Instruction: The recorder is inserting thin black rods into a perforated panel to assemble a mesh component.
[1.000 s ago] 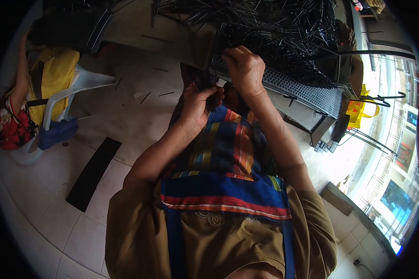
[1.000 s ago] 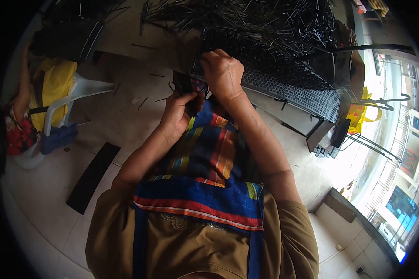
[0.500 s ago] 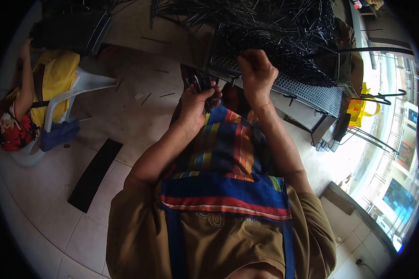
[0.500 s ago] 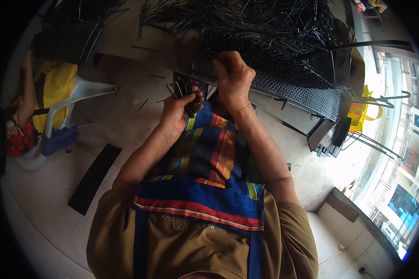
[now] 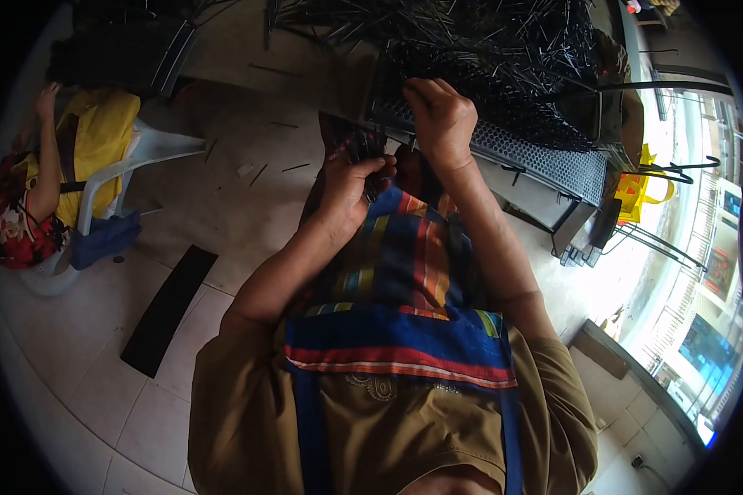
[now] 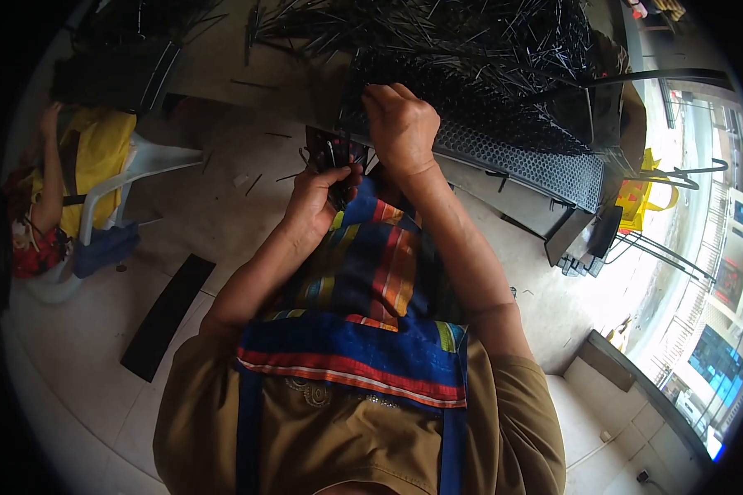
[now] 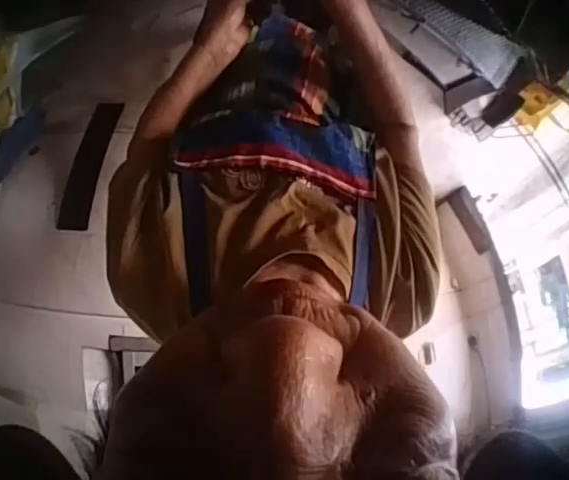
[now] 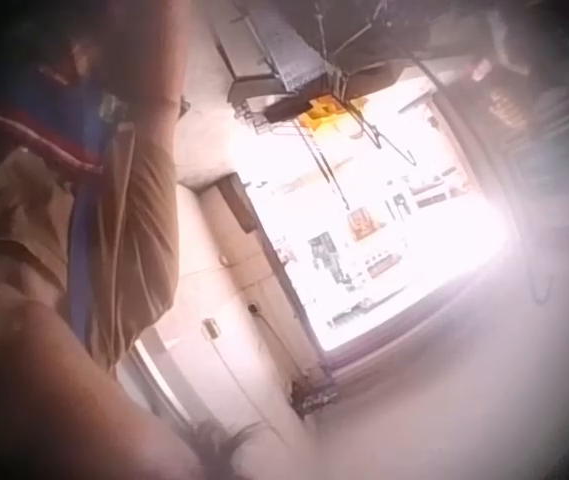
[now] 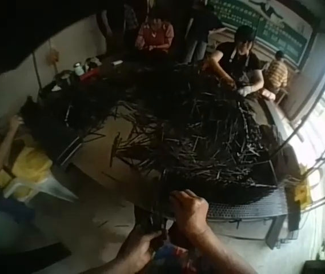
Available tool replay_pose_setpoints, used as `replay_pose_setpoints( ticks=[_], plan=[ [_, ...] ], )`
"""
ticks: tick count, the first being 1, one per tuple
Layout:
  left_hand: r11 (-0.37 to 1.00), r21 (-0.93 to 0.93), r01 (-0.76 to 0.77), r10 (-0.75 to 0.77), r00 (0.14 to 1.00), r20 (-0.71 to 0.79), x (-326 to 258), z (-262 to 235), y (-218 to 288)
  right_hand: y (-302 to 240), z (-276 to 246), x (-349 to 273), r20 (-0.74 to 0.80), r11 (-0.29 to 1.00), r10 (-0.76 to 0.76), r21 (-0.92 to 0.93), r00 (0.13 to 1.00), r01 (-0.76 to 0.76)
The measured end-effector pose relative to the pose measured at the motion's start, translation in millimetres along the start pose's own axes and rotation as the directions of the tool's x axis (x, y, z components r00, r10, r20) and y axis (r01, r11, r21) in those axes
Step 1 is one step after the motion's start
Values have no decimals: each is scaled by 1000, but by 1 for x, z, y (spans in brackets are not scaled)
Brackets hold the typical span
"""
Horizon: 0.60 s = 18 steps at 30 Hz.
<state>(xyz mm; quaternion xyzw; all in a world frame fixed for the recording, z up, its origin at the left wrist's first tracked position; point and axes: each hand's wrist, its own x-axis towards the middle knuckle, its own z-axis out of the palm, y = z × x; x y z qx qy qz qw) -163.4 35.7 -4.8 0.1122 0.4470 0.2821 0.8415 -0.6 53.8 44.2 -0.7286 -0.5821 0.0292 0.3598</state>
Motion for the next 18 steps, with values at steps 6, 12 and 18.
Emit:
replay_pose_setpoints(
  ticks=[6, 12, 18],
  plan=[
    [999, -22, -31, 32, 999, 38, -3, 2, 5, -4, -5, -6, 69, 1000, -3, -11, 998, 3],
    [997, -64, 31, -16, 975, 222, -1, 8, 4, 12, -5, -26, 332, 774, 277, 479, 902, -414],
    [999, -45, 24, -22, 999, 43, 1, 6, 3, 16, -7, -14, -54, 789, 326, 565, 944, -240]
  ],
)
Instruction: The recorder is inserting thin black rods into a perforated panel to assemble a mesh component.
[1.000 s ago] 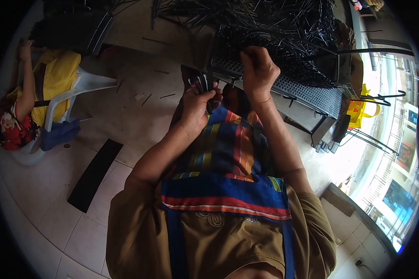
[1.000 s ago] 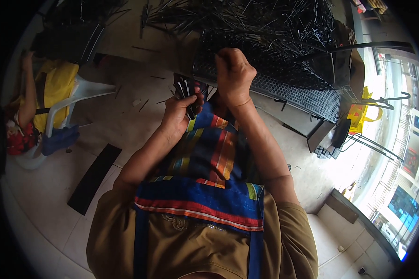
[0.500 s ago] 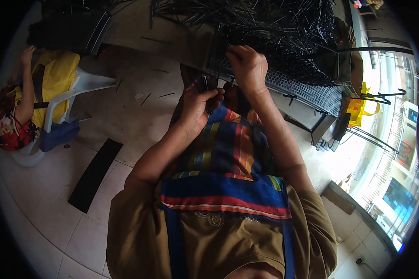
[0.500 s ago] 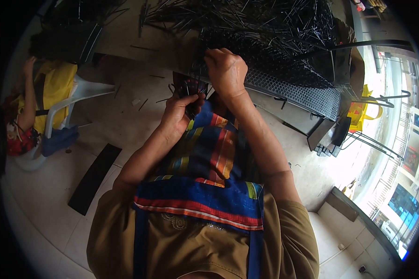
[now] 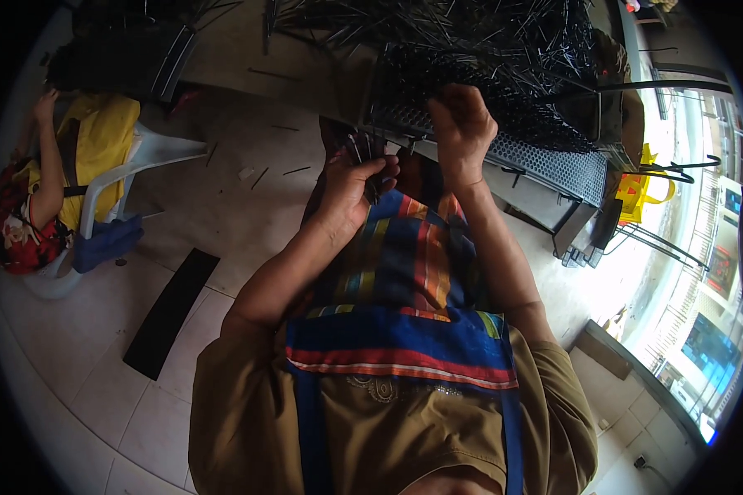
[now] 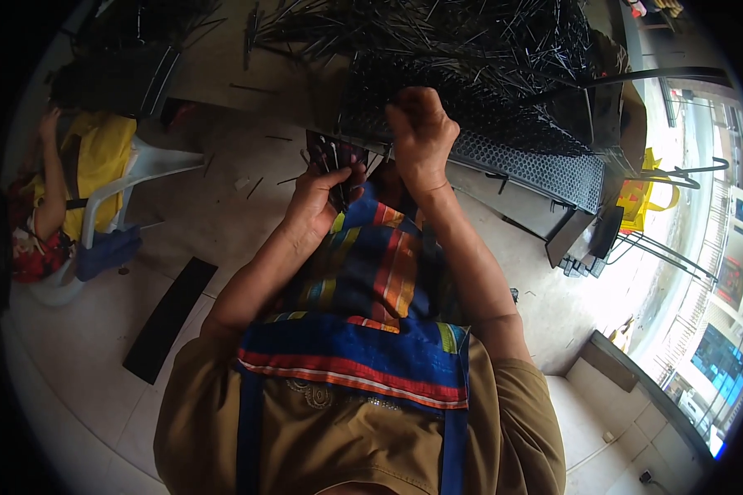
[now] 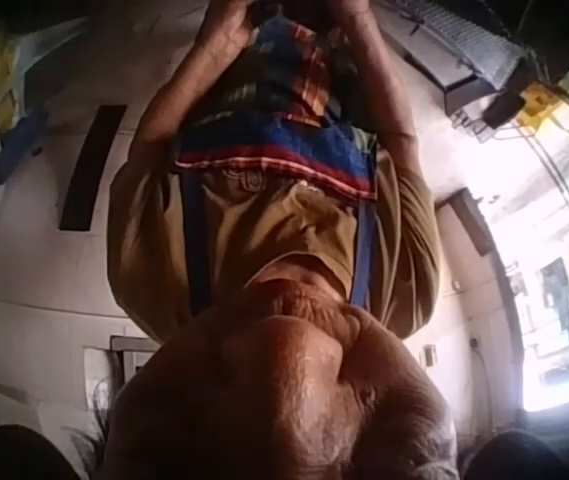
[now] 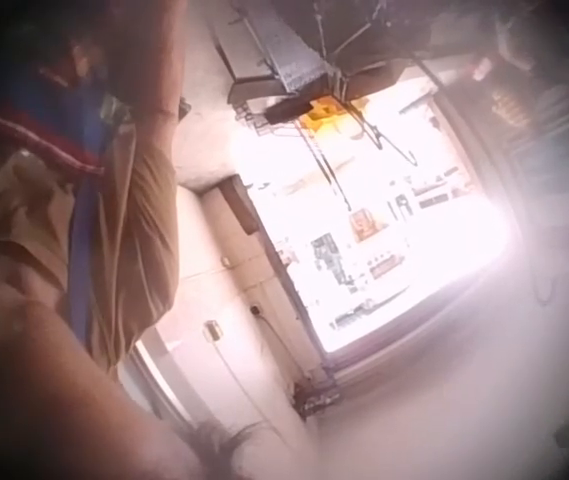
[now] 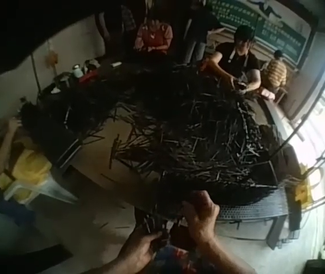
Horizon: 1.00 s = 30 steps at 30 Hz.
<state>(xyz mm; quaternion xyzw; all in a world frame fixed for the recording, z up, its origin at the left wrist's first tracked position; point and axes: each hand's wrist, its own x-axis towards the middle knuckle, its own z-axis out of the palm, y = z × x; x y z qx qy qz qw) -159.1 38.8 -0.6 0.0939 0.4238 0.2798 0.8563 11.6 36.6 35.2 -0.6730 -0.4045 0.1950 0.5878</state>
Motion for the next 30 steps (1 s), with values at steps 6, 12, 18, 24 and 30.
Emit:
replay_pose_setpoints(
  ticks=[6, 12, 18, 24, 30],
  plan=[
    [999, 45, 7, -7, 1000, -18, 2, 3, -3, -4, 8, 9, 29, 916, -276, -296, 961, 272],
    [999, 43, 22, -23, 1000, 16, 2, 2, -2, -8, 8, 13, 47, 923, -261, -282, 964, 263],
    [999, 38, 27, -28, 999, 26, 0, 0, -3, -17, 5, 8, 107, 897, -284, -322, 953, 303],
    [999, 46, 18, -20, 999, 41, 1, 1, -5, -5, 9, 5, 173, 791, -317, -495, 933, 360],
    [999, 38, -27, 23, 994, 108, 1, 3, -5, -10, 10, 15, 317, 697, -211, -615, 925, 369]
  ],
)
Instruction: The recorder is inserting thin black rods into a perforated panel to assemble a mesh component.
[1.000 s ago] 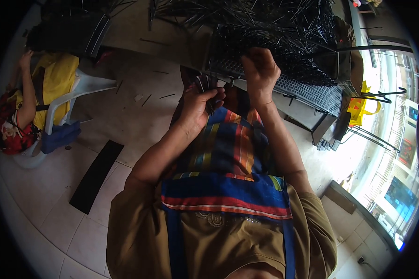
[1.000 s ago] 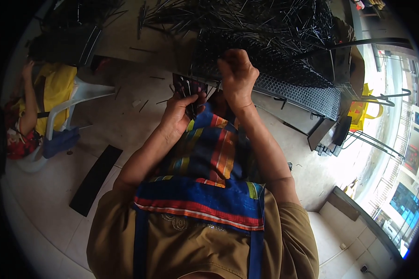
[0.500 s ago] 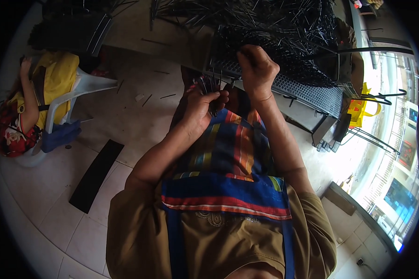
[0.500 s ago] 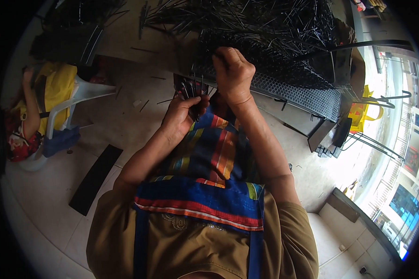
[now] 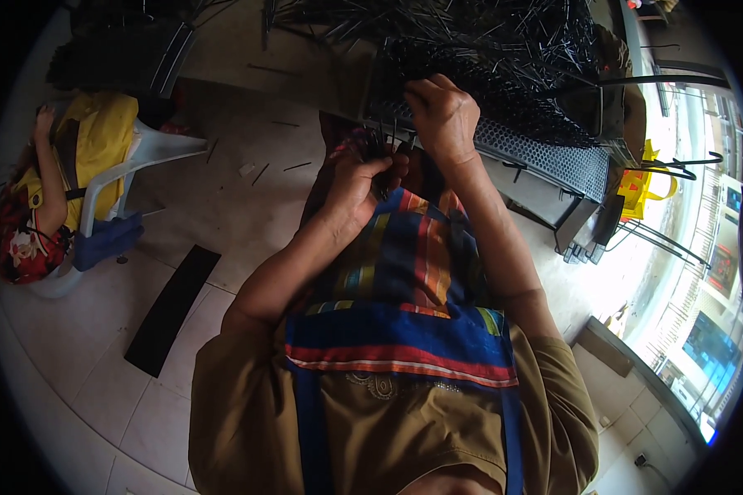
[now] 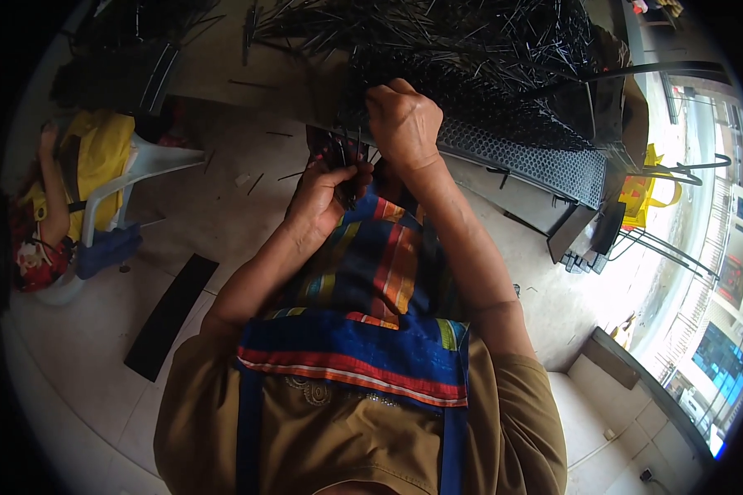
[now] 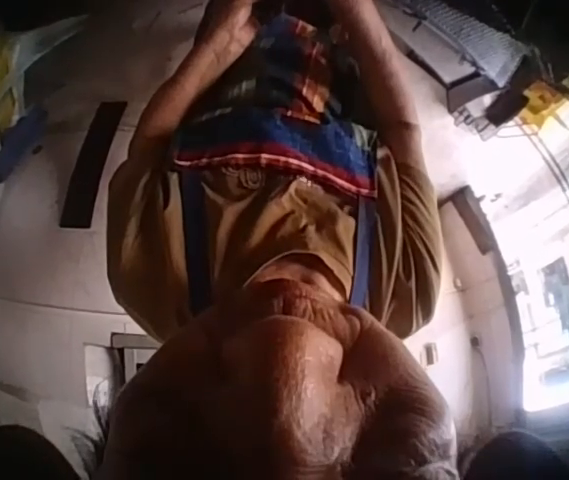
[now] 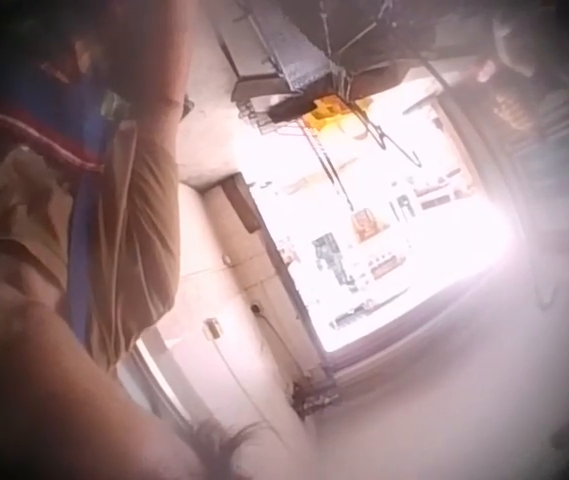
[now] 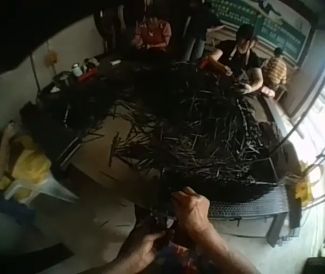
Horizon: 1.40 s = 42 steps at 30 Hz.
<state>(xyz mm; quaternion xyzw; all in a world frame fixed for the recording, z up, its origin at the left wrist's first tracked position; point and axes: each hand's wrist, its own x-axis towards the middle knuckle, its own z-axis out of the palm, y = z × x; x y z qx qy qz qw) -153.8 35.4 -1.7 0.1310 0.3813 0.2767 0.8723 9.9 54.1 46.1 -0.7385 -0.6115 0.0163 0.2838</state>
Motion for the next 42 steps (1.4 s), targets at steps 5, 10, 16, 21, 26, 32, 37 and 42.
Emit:
replay_pose_setpoints(
  ticks=[5, 10, 16, 21, 26, 32, 37, 42],
  plan=[
    [999, -44, 32, -31, 999, 31, -1, 1, 2, 1, -6, -13, -18, 988, 40, 153, 999, -37],
    [1000, 10, 22, -22, 999, 46, -3, 9, 2, 12, -5, -28, 375, 736, 252, 524, 892, -428],
    [998, 42, 47, -43, 995, -86, 1, -1, 1, 9, -11, -18, -110, 751, 382, 615, 918, -239],
    [993, 98, 60, -49, 992, -113, 1, 2, -3, 14, -7, -10, -300, 919, 207, 385, 931, -80],
    [994, 90, 62, -51, 992, -116, -3, 4, 1, 9, -10, -7, -348, 949, 121, 314, 930, -6],
    [996, 55, 77, -70, 991, -115, -2, 2, -2, 9, 1, -13, -267, 984, -64, 145, 962, 105],
    [997, 37, 63, -60, 995, -80, 0, -1, -4, -1, -2, -21, -93, 1000, -26, 7, 995, 27],
    [999, 12, 53, -53, 998, 22, -1, 7, 3, 3, -1, -29, -123, 988, 38, 153, 992, -19]
  ],
)
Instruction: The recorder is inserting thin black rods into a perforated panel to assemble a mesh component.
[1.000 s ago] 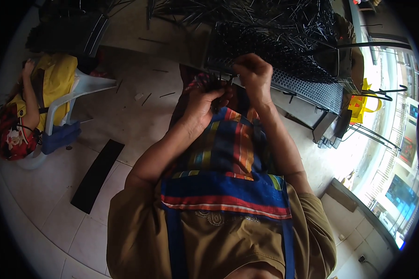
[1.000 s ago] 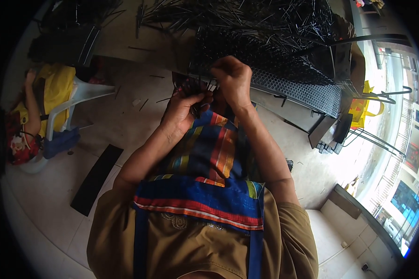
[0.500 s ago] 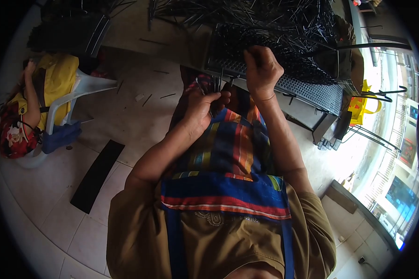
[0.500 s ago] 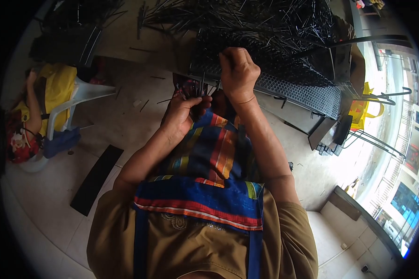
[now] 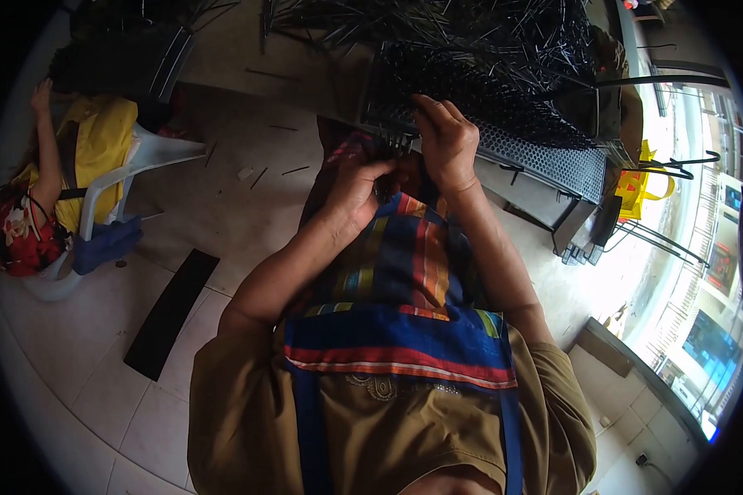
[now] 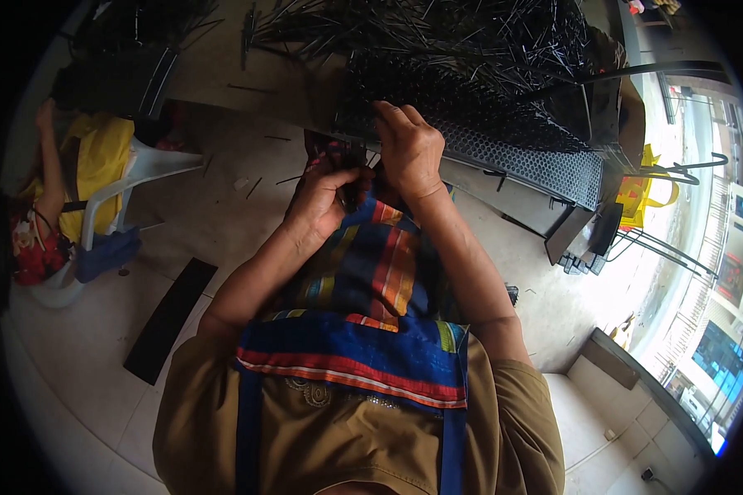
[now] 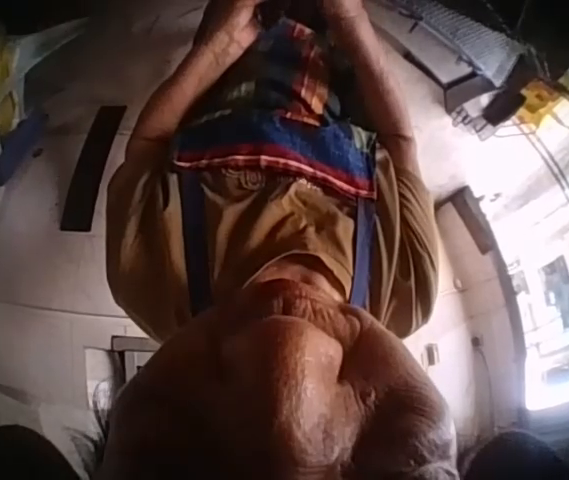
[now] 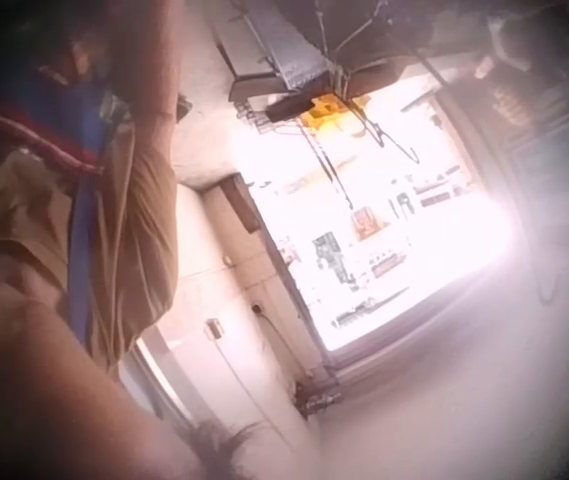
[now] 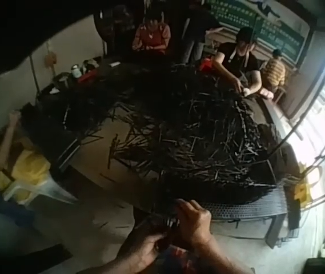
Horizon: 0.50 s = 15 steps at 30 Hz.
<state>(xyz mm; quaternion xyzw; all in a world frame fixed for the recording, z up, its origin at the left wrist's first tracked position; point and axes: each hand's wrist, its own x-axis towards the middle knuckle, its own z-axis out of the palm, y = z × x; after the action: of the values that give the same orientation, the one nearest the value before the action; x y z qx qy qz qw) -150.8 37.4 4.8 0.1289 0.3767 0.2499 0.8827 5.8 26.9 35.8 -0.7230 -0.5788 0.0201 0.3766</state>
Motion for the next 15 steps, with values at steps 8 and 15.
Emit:
replay_pose_setpoints(
  ticks=[8, 15],
  plan=[
    [1000, -5, 23, -24, 999, -47, 2, -6, -3, -1, -1, 5, 100, 997, -58, -51, 993, 63],
    [998, 37, 44, -45, 998, 38, -1, 5, 2, 11, -6, -17, 255, 764, 346, 482, 903, -429]
  ],
)
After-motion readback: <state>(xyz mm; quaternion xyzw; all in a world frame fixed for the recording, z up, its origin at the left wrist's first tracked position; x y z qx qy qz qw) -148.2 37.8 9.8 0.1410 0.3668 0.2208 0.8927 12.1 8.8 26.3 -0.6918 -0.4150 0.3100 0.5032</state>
